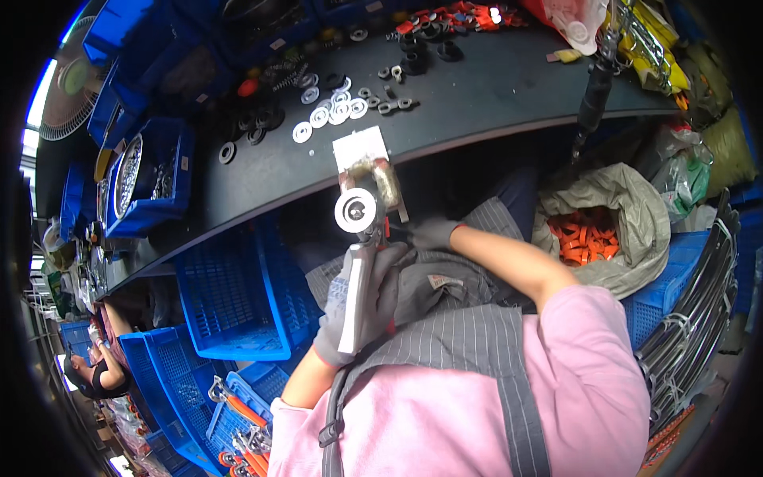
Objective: The person assembles mechanical components by securing clamp housings and metal brackets with screws and washers using an air-powered screwdriver.
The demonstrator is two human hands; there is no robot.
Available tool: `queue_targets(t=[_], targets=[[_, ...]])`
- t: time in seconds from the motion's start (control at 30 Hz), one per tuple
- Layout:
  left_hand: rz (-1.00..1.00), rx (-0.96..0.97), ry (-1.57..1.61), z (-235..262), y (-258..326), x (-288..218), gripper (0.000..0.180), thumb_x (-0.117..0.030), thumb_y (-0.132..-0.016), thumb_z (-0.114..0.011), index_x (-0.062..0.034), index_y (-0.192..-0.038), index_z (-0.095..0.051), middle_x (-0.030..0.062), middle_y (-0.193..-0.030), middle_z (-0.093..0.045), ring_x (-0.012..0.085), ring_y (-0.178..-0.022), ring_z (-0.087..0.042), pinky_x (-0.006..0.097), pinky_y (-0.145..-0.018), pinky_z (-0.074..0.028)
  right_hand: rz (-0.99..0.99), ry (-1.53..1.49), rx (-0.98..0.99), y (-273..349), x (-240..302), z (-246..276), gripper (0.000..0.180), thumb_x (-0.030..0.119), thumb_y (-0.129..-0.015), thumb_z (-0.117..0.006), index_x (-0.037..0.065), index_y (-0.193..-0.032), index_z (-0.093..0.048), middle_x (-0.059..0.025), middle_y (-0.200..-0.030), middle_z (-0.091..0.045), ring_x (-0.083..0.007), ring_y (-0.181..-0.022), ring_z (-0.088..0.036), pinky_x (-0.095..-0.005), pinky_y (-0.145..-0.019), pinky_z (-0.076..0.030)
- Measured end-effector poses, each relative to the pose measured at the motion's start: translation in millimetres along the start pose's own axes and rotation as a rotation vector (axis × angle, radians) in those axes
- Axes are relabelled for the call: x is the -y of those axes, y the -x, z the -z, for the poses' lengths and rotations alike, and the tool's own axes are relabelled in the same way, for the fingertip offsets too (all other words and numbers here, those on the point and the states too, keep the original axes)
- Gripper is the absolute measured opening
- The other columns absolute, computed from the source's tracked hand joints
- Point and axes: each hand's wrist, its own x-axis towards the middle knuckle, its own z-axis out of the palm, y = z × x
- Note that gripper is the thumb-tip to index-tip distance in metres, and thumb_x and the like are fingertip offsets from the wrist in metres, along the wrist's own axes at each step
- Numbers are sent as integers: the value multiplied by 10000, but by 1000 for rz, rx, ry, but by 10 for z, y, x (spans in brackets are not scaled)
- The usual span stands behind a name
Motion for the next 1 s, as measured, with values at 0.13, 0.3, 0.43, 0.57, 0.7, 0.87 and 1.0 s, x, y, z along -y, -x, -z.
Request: queue_targets(t=[0.13,0.3,0.43,0.57,0.7,0.87,1.0], targets=[[211,28,-81,-525,152,777,332,-118,-979,-712,-91,-1309,-693,266,-1235,-635,465,-917,-713,532,-763,-611,29,-402,-40,-176,663,438,378,310,-1090,-596,65,-1326,-760,-273,-1263,-777,-453,-1152,-762,-521,-1003,-593],[31,174,68,-254,-4,1186,353,-205,-1000,-742,-90,-1333,-743,261,-1362,-606,450,-1145,-688,506,-946,-595,-112,-196,-396,863,439,1558,326,222,-1002,-696,79,-1283,-779,-218,-1197,-771,-446,-1124,-737,-537,-985,-601],[271,509,788,616,-289,1362,256,-125,-1027,-699,-12,-1224,-818,175,-1391,-677,279,-1209,-689,386,-1048,-549,-508,-188,-1049,2150,-402,1808,248,-3,-1037,-625,37,-1229,-777,-135,-1173,-786,-312,-1130,-753,-421,-1022,-590],[180,-50,366,905,-1123,1601,163,-73,-1003,-672,-4,-1103,-781,96,-1043,-724,206,-961,-698,358,-884,-573,-918,-193,-905,3965,-2094,376,290,178,-1091,-616,-59,-1210,-733,-276,-1159,-777,-470,-1112,-741,-490,-989,-584],[119,-367,-84,876,-2342,2193,261,-165,-1013,-722,-16,-1219,-780,173,-1109,-754,293,-994,-747,417,-904,-591,-1424,43,-284,4066,-2473,-534,670,402,-961,-731,-93,-1394,-601,-455,-1327,-665,-605,-1263,-644,-591,-1076,-557],[451,-136,-631,1007,-3213,2208,422,-340,-975,-762,-58,-1289,-778,244,-1296,-757,419,-1280,-714,534,-1056,-565,-1459,109,-431,3172,-2410,-910,632,413,-908,-778,-92,-1280,-699,-388,-1171,-742,-516,-1149,-728,-584,-997,-593],[501,-27,-495,1018,-3238,2573,460,-392,-922,-809,-45,-1223,-787,231,-1295,-784,403,-1255,-733,516,-1073,-565,-1277,-267,-425,3636,-2836,-1118,486,383,-983,-689,-26,-1240,-748,-320,-1225,-762,-475,-1198,-715,-538,-1007,-577]])
